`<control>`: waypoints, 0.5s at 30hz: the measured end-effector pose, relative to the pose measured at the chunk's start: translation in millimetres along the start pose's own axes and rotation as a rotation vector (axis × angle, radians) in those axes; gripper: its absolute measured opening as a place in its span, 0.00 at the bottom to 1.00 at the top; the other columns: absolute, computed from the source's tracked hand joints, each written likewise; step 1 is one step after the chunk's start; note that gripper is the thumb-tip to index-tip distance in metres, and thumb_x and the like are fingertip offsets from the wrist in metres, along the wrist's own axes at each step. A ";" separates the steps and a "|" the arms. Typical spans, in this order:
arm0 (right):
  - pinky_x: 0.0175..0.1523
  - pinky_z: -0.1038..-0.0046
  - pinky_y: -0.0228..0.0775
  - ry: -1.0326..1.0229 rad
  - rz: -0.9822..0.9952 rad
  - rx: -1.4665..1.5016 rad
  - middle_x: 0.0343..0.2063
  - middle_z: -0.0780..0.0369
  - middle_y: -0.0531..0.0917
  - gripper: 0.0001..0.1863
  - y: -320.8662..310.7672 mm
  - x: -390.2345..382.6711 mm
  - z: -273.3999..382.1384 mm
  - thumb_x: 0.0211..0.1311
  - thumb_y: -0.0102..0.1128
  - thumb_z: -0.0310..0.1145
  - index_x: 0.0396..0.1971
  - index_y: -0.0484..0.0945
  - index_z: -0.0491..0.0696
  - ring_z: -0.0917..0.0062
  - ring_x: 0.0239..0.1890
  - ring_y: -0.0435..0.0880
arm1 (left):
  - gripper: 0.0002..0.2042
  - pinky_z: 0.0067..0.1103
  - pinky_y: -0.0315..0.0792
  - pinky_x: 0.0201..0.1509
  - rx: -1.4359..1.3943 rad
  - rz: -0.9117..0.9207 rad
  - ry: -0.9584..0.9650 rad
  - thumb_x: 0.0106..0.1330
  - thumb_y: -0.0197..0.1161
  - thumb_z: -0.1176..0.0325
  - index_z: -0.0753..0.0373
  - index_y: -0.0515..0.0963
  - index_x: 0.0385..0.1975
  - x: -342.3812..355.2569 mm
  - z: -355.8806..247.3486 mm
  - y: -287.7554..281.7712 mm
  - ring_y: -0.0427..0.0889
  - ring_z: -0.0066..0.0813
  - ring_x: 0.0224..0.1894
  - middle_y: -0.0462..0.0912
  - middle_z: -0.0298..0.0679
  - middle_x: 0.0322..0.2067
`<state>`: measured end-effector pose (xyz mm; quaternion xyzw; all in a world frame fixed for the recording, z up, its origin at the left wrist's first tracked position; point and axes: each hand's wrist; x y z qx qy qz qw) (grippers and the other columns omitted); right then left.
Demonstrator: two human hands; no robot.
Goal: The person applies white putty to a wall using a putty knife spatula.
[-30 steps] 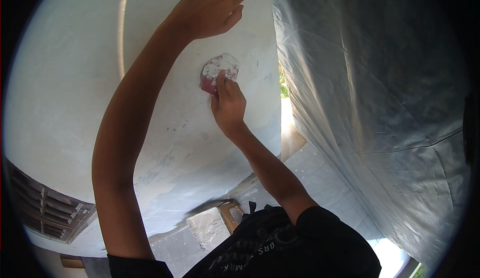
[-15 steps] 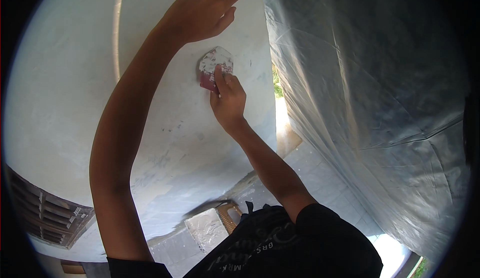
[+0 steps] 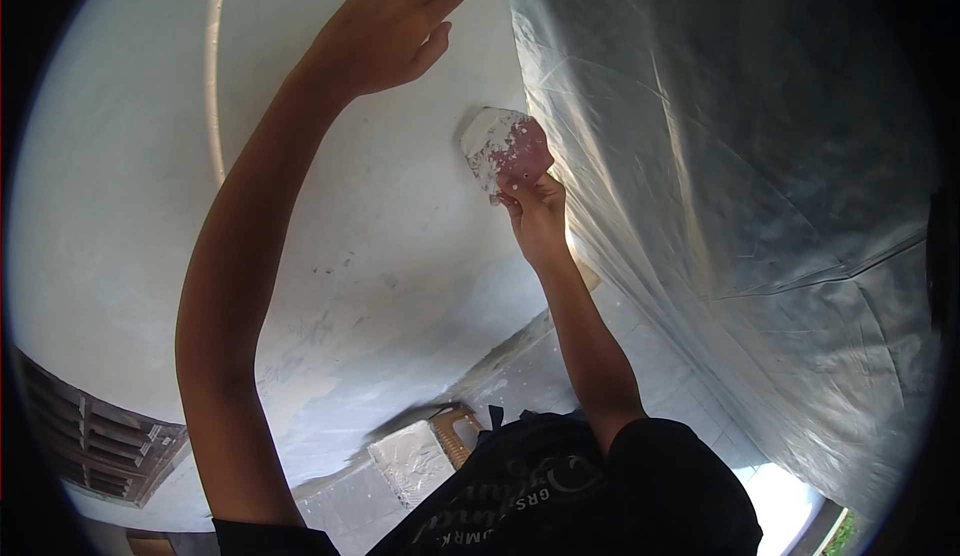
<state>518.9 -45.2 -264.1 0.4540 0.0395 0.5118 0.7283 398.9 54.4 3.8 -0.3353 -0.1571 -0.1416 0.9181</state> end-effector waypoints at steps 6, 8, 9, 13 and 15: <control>0.33 0.77 0.70 -0.378 -0.213 -0.549 0.26 0.63 0.79 0.02 -26.4 36.4 2.5 0.59 0.58 0.18 0.28 0.79 0.37 0.82 0.27 0.77 | 0.23 0.43 0.49 0.78 -0.034 0.003 0.011 0.66 0.56 0.68 0.72 0.71 0.59 9.5 -5.6 4.9 0.64 0.44 0.70 0.71 0.51 0.63; 0.30 0.76 0.68 -0.578 -0.283 -0.891 0.20 0.60 0.71 0.07 -22.4 43.3 2.4 0.57 0.57 0.18 0.34 0.80 0.33 0.79 0.23 0.73 | 0.23 0.43 0.49 0.78 -0.035 -0.002 0.020 0.65 0.56 0.68 0.72 0.71 0.59 12.5 -7.0 7.9 0.64 0.44 0.70 0.71 0.51 0.63; 0.31 0.73 0.70 -0.606 -0.289 -1.070 0.22 0.58 0.73 0.18 -10.4 42.2 3.9 0.55 0.57 0.17 0.48 0.80 0.34 0.75 0.23 0.74 | 0.23 0.43 0.49 0.78 -0.036 0.005 0.017 0.65 0.57 0.68 0.72 0.71 0.59 11.7 -6.8 8.6 0.65 0.44 0.70 0.71 0.52 0.63; 0.40 0.64 0.74 -0.554 -0.194 -1.308 0.31 0.52 0.78 0.30 7.3 53.6 -19.6 0.52 0.62 0.18 0.59 0.71 0.32 0.61 0.33 0.79 | 0.23 0.44 0.50 0.77 -0.058 -0.008 0.024 0.65 0.57 0.68 0.72 0.72 0.59 17.1 -8.4 11.3 0.65 0.44 0.70 0.72 0.52 0.62; 0.42 0.63 0.74 -0.584 -0.220 -1.357 0.35 0.52 0.78 0.31 13.7 57.4 -33.6 0.51 0.65 0.19 0.59 0.71 0.32 0.60 0.36 0.79 | 0.23 0.44 0.50 0.77 -0.063 -0.003 0.027 0.65 0.57 0.68 0.72 0.72 0.59 20.5 -9.1 12.8 0.66 0.44 0.70 0.72 0.52 0.62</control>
Point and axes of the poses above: each hand's wrist, its own x-axis towards the middle knuckle, its own y-axis out of the palm, z = x × y
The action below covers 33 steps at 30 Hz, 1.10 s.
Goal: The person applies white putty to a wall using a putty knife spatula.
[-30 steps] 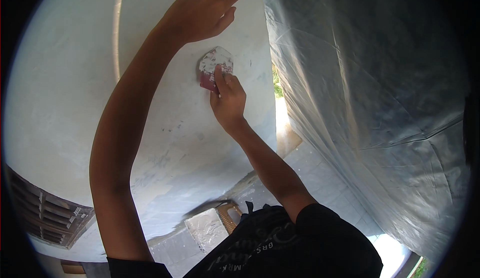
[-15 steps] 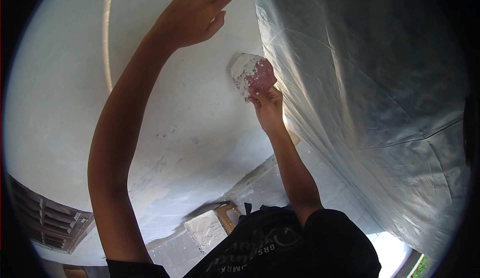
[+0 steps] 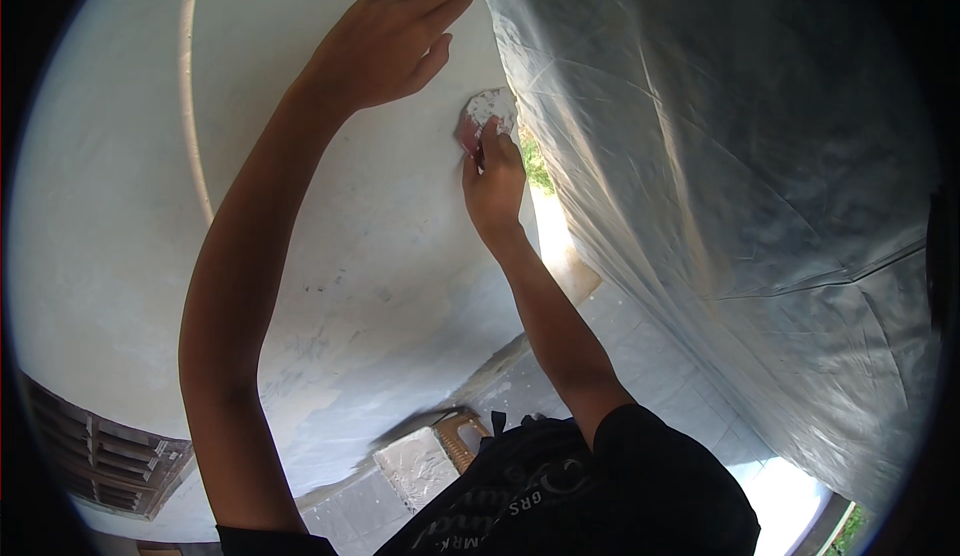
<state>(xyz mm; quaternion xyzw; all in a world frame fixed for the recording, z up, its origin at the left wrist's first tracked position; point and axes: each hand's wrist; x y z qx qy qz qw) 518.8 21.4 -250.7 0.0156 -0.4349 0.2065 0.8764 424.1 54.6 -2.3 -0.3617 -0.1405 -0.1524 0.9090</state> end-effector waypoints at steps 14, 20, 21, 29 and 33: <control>0.28 0.79 0.66 0.017 -0.122 0.359 0.21 0.63 0.70 0.28 -39.1 -34.0 23.8 0.53 0.58 0.14 0.58 0.76 0.37 0.81 0.21 0.68 | 0.22 0.44 0.52 0.76 -0.010 -0.068 0.038 0.65 0.57 0.68 0.71 0.73 0.58 15.3 -8.3 -3.9 0.67 0.44 0.69 0.73 0.52 0.61; 0.31 0.67 0.72 -0.049 -0.122 0.111 0.27 0.54 0.77 0.27 -19.1 22.1 1.6 0.49 0.59 0.14 0.55 0.75 0.34 0.64 0.24 0.78 | 0.21 0.44 0.53 0.76 -0.007 -0.064 0.040 0.64 0.57 0.69 0.72 0.74 0.57 16.9 -11.8 -6.1 0.68 0.44 0.68 0.74 0.52 0.61; 0.32 0.67 0.73 -0.074 -0.116 0.096 0.27 0.54 0.77 0.28 -10.9 14.3 2.6 0.49 0.60 0.15 0.55 0.75 0.34 0.63 0.25 0.78 | 0.22 0.44 0.53 0.76 -0.011 -0.058 0.036 0.64 0.57 0.69 0.72 0.74 0.57 13.5 -11.3 -6.6 0.68 0.44 0.68 0.74 0.52 0.61; 0.30 0.77 0.68 0.007 0.074 0.487 0.22 0.61 0.71 0.28 -34.7 -60.5 23.7 0.52 0.58 0.15 0.58 0.77 0.38 0.77 0.23 0.72 | 0.22 0.43 0.52 0.76 0.010 -0.017 0.019 0.65 0.57 0.68 0.72 0.74 0.57 2.1 -5.8 2.5 0.68 0.44 0.68 0.73 0.52 0.61; 0.30 0.77 0.70 0.110 -0.103 0.323 0.25 0.58 0.72 0.30 -40.6 -17.0 6.0 0.52 0.56 0.13 0.59 0.75 0.37 0.76 0.24 0.73 | 0.22 0.43 0.51 0.77 0.000 0.020 0.005 0.65 0.57 0.68 0.71 0.73 0.58 -3.3 -4.0 3.9 0.66 0.44 0.70 0.72 0.51 0.63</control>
Point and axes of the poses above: each hand's wrist, its own x-axis towards the middle knuckle, its own y-axis out of the palm, z = x × y
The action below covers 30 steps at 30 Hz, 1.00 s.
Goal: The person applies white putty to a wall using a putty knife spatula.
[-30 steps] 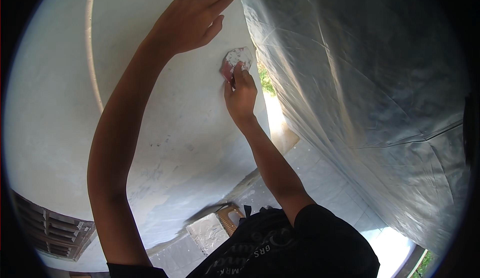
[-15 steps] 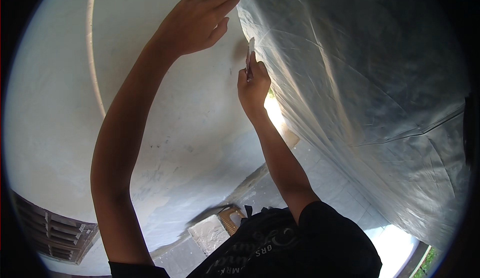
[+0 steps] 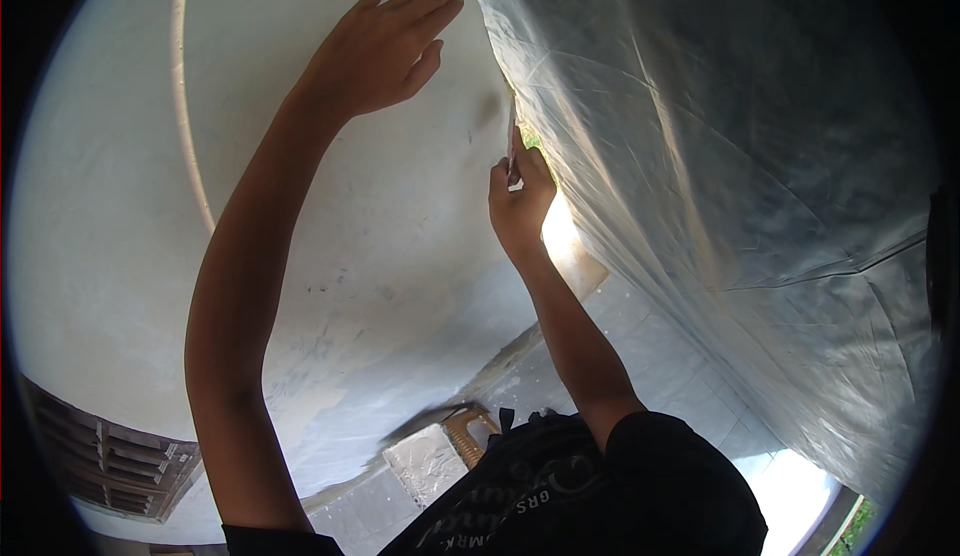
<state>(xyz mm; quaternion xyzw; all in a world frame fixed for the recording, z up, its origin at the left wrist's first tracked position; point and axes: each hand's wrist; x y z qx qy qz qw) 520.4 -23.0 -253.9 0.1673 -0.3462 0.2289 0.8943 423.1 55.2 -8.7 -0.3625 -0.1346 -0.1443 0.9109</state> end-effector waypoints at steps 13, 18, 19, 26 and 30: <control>0.35 0.69 0.74 -0.206 0.100 -0.140 0.29 0.56 0.76 0.32 31.7 -56.9 -0.4 0.49 0.64 0.16 0.59 0.73 0.38 0.66 0.29 0.78 | 0.23 0.45 0.50 0.77 0.053 0.008 0.030 0.65 0.57 0.67 0.67 0.73 0.60 12.8 2.6 6.3 0.64 0.43 0.71 0.71 0.50 0.64; 0.31 0.79 0.63 0.099 0.001 0.318 0.21 0.62 0.67 0.20 8.9 -23.9 -13.2 0.56 0.57 0.15 0.51 0.80 0.35 0.83 0.24 0.67 | 0.23 0.44 0.50 0.77 0.039 -0.004 0.037 0.66 0.57 0.67 0.67 0.73 0.60 16.3 -2.8 0.1 0.65 0.43 0.71 0.72 0.49 0.64; 0.30 0.79 0.63 0.108 -0.021 0.335 0.21 0.62 0.67 0.20 7.3 -15.5 -17.5 0.57 0.57 0.16 0.51 0.80 0.35 0.83 0.24 0.67 | 0.23 0.44 0.50 0.77 0.045 -0.011 0.044 0.66 0.57 0.67 0.67 0.73 0.60 16.3 -3.1 -0.1 0.64 0.42 0.71 0.72 0.49 0.64; 0.32 0.70 0.72 -0.134 0.067 -0.209 0.26 0.57 0.75 0.29 24.5 -12.4 -13.3 0.51 0.62 0.15 0.58 0.75 0.38 0.68 0.25 0.76 | 0.21 0.39 0.52 0.78 0.131 -0.024 -0.007 0.67 0.56 0.71 0.61 0.73 0.61 -1.8 -8.8 9.1 0.65 0.31 0.71 0.71 0.39 0.66; 0.33 0.67 0.75 -0.207 0.078 -0.189 0.29 0.55 0.78 0.34 41.1 -47.2 -10.4 0.47 0.64 0.15 0.60 0.72 0.37 0.63 0.28 0.79 | 0.21 0.39 0.53 0.78 0.129 -0.006 -0.019 0.67 0.56 0.71 0.61 0.73 0.61 -13.7 -7.4 10.6 0.65 0.31 0.71 0.71 0.38 0.66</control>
Point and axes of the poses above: each hand's wrist, its own x-axis towards the middle knuckle, its own y-axis out of the palm, z = x × y
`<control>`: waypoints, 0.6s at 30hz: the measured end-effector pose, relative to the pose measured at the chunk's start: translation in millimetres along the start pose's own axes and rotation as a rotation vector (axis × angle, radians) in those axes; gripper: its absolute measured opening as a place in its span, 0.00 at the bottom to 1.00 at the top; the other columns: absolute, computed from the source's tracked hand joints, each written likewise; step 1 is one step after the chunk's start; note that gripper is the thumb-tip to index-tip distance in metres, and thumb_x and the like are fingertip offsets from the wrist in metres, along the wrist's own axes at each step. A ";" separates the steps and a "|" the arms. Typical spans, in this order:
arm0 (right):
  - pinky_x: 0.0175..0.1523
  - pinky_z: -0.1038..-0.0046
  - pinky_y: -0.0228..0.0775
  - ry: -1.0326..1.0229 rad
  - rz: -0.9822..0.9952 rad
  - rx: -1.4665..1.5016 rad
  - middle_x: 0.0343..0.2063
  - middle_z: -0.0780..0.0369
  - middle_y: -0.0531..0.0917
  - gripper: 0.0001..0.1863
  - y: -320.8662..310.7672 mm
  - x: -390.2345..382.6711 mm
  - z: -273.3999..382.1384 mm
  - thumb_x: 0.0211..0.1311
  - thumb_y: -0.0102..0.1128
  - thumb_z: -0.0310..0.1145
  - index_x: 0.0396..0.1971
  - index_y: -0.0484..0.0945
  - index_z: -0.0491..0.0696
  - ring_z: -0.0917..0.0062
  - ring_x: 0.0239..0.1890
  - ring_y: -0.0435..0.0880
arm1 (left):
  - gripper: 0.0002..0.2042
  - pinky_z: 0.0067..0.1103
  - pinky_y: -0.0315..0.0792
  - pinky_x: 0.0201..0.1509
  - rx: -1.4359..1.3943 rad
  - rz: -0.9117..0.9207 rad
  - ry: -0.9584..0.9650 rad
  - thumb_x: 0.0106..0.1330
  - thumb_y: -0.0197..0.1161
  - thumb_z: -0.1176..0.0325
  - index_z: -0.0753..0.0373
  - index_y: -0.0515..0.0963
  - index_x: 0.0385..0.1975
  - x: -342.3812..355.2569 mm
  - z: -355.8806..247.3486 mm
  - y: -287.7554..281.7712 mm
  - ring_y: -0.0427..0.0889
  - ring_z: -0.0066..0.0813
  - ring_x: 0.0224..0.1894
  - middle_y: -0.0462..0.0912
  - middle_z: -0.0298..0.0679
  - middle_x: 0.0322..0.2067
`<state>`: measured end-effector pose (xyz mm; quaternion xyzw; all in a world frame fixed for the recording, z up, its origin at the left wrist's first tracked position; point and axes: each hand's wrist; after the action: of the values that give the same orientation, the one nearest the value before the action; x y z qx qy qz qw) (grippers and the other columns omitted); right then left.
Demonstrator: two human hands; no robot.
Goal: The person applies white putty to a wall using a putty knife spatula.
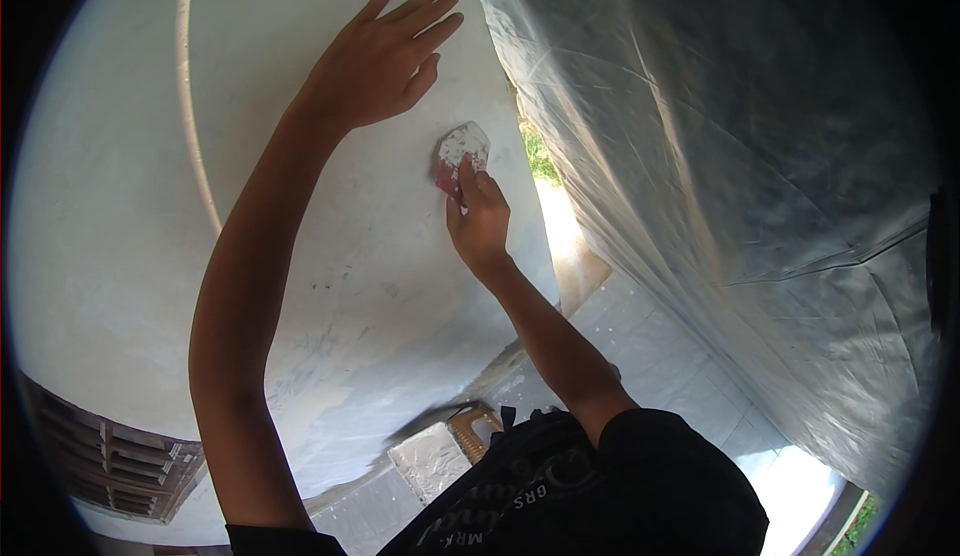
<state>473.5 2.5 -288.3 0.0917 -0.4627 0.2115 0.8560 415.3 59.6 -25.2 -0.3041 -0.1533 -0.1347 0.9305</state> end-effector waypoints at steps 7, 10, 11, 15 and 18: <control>0.30 0.73 0.71 0.223 -0.104 0.106 0.24 0.57 0.73 0.28 -43.3 42.8 -8.3 0.52 0.57 0.16 0.58 0.75 0.34 0.73 0.23 0.74 | 0.22 0.39 0.53 0.78 -0.048 0.030 -0.028 0.66 0.56 0.72 0.62 0.72 0.62 -9.2 -9.4 -1.4 0.65 0.31 0.71 0.71 0.38 0.66; 0.33 0.70 0.73 0.220 -0.120 -0.018 0.26 0.55 0.75 0.28 -37.7 72.7 -30.7 0.51 0.57 0.16 0.57 0.75 0.34 0.69 0.24 0.77 | 0.22 0.39 0.53 0.78 -0.063 0.043 -0.033 0.66 0.56 0.72 0.62 0.72 0.62 -10.9 -14.1 0.5 0.65 0.31 0.71 0.71 0.37 0.66; 0.34 0.68 0.73 0.213 -0.064 -0.021 0.27 0.55 0.75 0.28 -34.4 77.8 -32.5 0.51 0.57 0.16 0.57 0.75 0.34 0.67 0.26 0.78 | 0.22 0.39 0.53 0.78 -0.061 0.040 -0.031 0.66 0.56 0.72 0.62 0.72 0.62 -11.6 -14.5 -0.9 0.65 0.31 0.71 0.71 0.37 0.66; 0.33 0.68 0.71 0.173 -0.032 0.026 0.26 0.55 0.76 0.25 -29.5 61.1 -33.6 0.52 0.57 0.17 0.53 0.78 0.35 0.67 0.26 0.78 | 0.20 0.39 0.55 0.77 -0.090 -0.001 -0.042 0.65 0.58 0.72 0.63 0.74 0.58 -15.6 -20.4 -4.9 0.67 0.32 0.69 0.73 0.39 0.63; 0.31 0.73 0.66 0.269 0.011 0.201 0.24 0.58 0.73 0.23 -55.3 50.1 -34.2 0.52 0.54 0.16 0.51 0.81 0.37 0.76 0.24 0.73 | 0.23 0.39 0.53 0.78 -0.107 0.045 -0.066 0.65 0.57 0.73 0.61 0.72 0.62 -20.4 -26.1 -7.2 0.64 0.31 0.71 0.71 0.37 0.66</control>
<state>548.2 -21.0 -263.5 0.1450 -0.3212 0.2718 0.8955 399.4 41.3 -49.0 -0.3612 -0.1696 -0.1116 0.9101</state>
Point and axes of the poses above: each hand's wrist, its own x-axis towards the middle knuckle, its own y-axis out of the palm, z = x × y
